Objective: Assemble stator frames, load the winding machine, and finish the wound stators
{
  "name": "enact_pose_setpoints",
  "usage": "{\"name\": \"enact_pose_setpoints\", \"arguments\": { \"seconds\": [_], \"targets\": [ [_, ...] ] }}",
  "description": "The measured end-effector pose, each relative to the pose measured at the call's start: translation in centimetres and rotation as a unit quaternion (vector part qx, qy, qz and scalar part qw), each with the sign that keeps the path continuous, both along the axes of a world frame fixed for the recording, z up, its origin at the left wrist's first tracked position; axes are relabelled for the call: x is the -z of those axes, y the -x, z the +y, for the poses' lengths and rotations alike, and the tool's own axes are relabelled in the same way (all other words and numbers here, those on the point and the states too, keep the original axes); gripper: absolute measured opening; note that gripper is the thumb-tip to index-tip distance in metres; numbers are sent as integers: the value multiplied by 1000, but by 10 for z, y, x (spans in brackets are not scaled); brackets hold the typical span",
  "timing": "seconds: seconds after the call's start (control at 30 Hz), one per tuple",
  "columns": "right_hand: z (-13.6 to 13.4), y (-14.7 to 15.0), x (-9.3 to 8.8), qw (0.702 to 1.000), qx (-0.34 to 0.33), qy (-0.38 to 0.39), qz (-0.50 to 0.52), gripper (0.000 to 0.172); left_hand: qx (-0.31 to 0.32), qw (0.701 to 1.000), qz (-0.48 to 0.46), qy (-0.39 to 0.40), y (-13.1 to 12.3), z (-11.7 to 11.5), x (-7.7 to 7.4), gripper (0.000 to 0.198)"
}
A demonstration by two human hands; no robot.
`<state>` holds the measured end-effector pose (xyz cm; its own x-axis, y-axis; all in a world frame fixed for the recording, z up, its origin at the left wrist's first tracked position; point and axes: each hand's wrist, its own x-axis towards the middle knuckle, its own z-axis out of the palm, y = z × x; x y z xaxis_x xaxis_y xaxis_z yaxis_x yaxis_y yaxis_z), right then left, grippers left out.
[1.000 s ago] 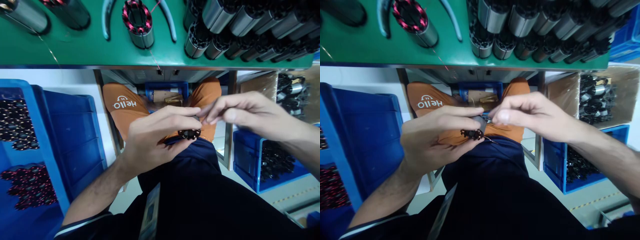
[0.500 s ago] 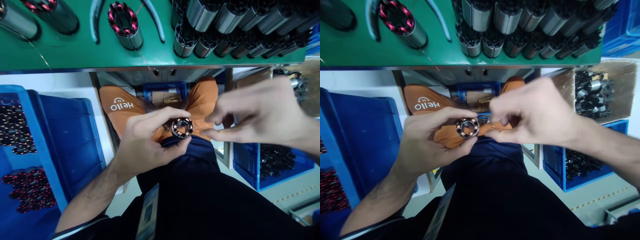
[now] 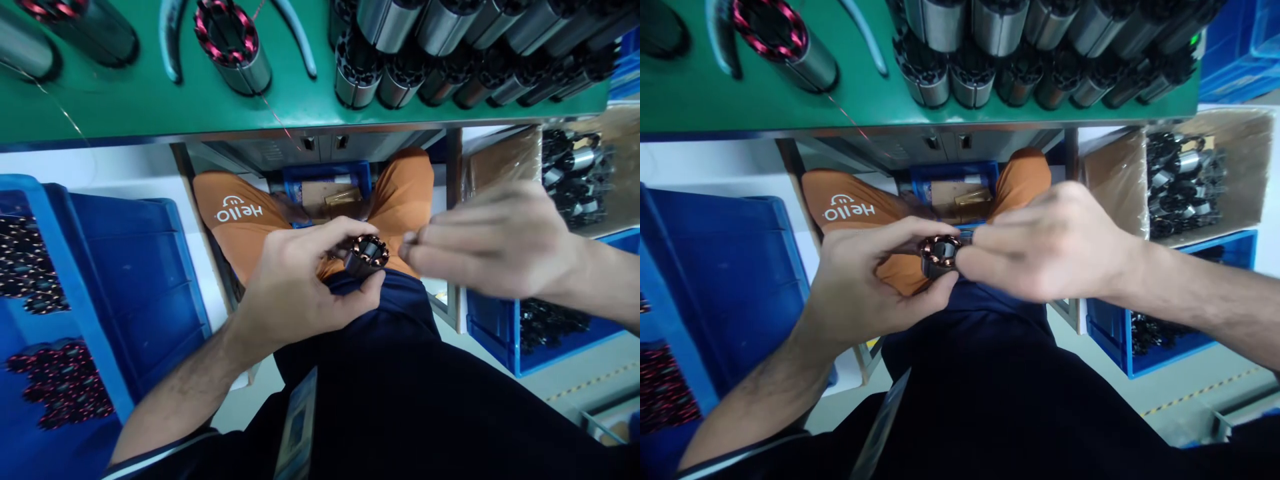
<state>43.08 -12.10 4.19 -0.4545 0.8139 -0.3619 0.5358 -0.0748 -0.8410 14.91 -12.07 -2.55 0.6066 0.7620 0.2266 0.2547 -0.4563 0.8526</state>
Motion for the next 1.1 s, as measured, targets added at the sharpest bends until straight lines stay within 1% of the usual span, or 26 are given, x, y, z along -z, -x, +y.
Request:
{"name": "enact_pose_setpoints", "arguments": {
  "seconds": [0.03,0.07,0.1,0.13,0.2,0.23,0.3,0.33,0.37,0.4,0.43,0.5,0.53,0.57,0.6,0.63,0.67,0.73,0.83,0.9,0.93,0.97,1.0,1.03,1.07,1.1],
  "targets": [
    [3,-4,-3,999,4,-32,-1,39,1,1000,-10,20,1,1,0,36],
    [5,-9,-5,998,14,-58,8,39,-4,1000,-25,12,3,1,1,35],
    [8,-13,-4,997,26,-63,31,40,-15,999,-36,-15,4,0,2,34],
    [10,-16,-2,997,40,-36,64,41,-29,997,-41,-53,6,0,3,32],
    [12,-18,6,985,59,99,129,41,-56,988,-33,-141,9,-2,4,28],
    [12,-16,10,971,51,182,150,39,-65,982,-24,-177,10,-3,4,25],
    [8,-9,19,931,24,321,172,38,-45,965,-19,-256,11,-2,4,23],
    [5,-4,22,916,10,360,180,38,-25,956,-21,-293,10,-1,4,23],
    [3,0,23,911,3,367,186,38,-4,946,-26,-323,9,0,3,23],
    [0,4,23,921,5,344,181,37,14,940,-28,-339,8,1,3,23],
    [-2,6,20,944,12,288,162,37,17,942,-20,-336,7,2,3,26],
    [-5,7,10,990,13,109,86,41,-8,969,9,-247,5,1,3,34],
    [-4,5,4,999,5,11,37,45,-19,982,15,-187,4,1,3,35],
    [-2,2,-3,998,-2,-67,-5,48,-29,991,17,-128,5,0,4,36],
    [0,-3,-9,993,-5,-113,-25,48,-34,996,10,-83,5,-1,4,37],
    [3,-8,-14,992,4,-125,-22,46,-34,997,-10,-63,7,-2,5,36],
    [7,-12,-16,994,20,-103,4,43,-33,997,-28,-63,8,-3,6,35],
    [12,-17,-14,996,45,7,83,35,-51,992,-52,-105,11,-4,7,31],
    [13,-10,0,966,21,202,163,30,-59,977,-65,-194,13,-5,8,21],
    [9,1,10,943,6,283,172,35,-41,963,-63,-257,13,-3,7,21],
    [7,7,12,941,7,292,172,38,-34,955,-55,-289,12,-2,7,24],
    [4,12,13,947,12,276,164,38,-38,945,-50,-321,12,-2,7,25],
    [1,15,12,963,10,228,144,37,-48,940,-42,-337,12,-2,7,24],
    [-1,18,9,983,-2,143,116,37,-59,941,-32,-332,12,-2,7,23],
    [-3,19,5,996,-26,32,76,36,-70,949,-24,-307,13,-3,8,23],
    [-4,20,-2,994,-58,-85,29,35,-81,961,-19,-265,15,-4,9,25]
  ]
}}
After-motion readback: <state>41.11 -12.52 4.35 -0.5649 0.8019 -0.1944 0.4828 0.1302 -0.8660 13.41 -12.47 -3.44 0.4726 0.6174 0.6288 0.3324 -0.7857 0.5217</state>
